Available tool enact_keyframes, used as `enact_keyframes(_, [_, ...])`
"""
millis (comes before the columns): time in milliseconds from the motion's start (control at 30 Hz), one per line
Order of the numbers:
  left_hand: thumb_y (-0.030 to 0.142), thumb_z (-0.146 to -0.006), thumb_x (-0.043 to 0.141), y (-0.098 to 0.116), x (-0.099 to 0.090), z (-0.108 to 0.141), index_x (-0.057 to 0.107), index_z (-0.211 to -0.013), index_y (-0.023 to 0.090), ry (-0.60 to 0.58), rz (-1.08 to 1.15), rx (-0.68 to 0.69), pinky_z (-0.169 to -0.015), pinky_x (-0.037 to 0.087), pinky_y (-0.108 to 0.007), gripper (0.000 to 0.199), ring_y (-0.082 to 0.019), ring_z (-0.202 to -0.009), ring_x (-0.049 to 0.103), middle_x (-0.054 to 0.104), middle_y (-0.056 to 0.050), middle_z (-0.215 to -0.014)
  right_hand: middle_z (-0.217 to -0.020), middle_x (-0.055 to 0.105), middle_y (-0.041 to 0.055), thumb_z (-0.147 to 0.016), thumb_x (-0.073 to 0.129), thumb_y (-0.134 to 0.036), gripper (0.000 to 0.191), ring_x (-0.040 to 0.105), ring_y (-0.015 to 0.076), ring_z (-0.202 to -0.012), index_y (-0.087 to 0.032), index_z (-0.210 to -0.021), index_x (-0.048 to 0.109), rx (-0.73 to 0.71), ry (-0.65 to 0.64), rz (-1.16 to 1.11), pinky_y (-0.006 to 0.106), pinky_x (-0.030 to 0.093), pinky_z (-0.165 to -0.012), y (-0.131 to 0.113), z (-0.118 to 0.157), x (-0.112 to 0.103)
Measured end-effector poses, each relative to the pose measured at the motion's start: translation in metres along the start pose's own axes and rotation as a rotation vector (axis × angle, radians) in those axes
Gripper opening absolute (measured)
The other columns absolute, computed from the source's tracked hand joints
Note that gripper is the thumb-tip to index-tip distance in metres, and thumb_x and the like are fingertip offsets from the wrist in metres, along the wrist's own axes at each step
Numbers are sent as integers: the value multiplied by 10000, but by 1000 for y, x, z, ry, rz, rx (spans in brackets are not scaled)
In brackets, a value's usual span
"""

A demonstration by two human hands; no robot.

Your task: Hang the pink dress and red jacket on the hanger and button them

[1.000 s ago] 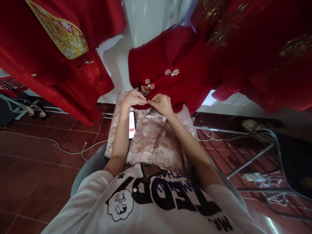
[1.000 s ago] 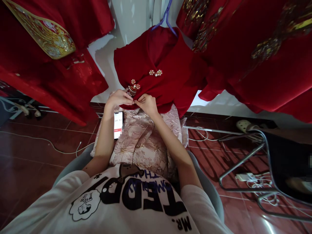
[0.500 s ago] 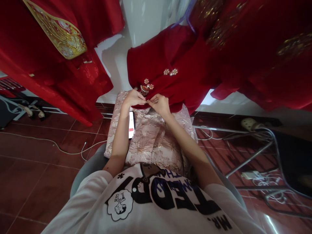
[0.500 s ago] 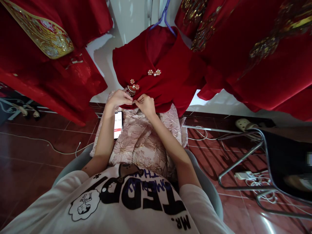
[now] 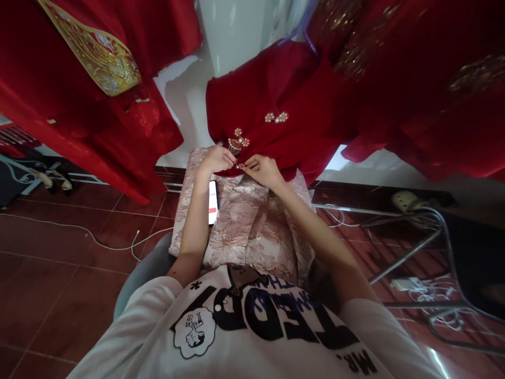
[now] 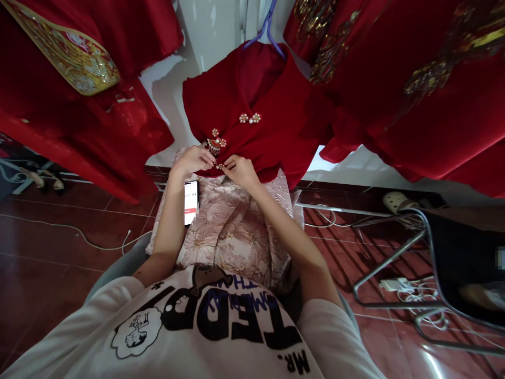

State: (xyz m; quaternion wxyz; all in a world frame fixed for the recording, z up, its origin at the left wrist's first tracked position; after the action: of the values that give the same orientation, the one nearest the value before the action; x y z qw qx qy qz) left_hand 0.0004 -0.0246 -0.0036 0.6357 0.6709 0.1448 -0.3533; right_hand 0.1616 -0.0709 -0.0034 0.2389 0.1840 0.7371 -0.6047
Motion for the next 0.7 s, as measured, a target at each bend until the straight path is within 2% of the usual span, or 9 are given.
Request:
enact_keyframes(133, [-19, -661, 677, 9, -5, 2, 826, -889, 156, 51, -173, 74, -743, 546, -236, 324, -180, -812, 740, 786, -35, -845, -891, 794, 53, -836, 723, -135, 114, 758, 177, -749, -164, -946, 722, -8, -33, -3, 297, 611, -741, 3, 12, -18])
enact_keyframes(267, [40, -649, 785, 10, 1, 1, 799, -819, 177, 41, -176, 74, -736, 515, -248, 218, -178, -779, 716, 755, -6, -792, -916, 795, 66, -860, 699, -134, 139, 757, 178, -766, -153, -993, 737, -8, 1, -18, 308, 619, -758, 2, 18, -29])
enact_keyframes(467, [146, -643, 914, 17, 7, 3, 727, -772, 178, 50, -233, 123, -801, 501, -303, 230, -190, -766, 668, 697, 14, -765, -956, 800, 53, -878, 666, -101, 158, 765, 168, -871, -174, -998, 738, -40, 3, -23, 327, 629, -897, -3, 17, -17])
enact_keyframes(700, [131, -672, 901, 20, 8, 5, 688, -720, 179, 64, -266, 162, -770, 494, -300, 223, -187, -742, 657, 686, -1, -754, -989, 798, 73, -900, 654, -128, 180, 759, 173, -865, -151, -1048, 754, -49, -20, -14, 326, 627, -892, 2, 17, -16])
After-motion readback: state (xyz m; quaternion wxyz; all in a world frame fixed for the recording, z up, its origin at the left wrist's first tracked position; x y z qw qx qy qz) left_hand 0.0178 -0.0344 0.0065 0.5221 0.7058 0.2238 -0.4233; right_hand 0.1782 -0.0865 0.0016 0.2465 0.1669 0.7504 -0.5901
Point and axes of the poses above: each hand's wrist, its own z-axis away from the middle knuckle, its own x-axis out of the palm, y = z × x, the point moved 8 cm from there along -z, towards the middle knuckle
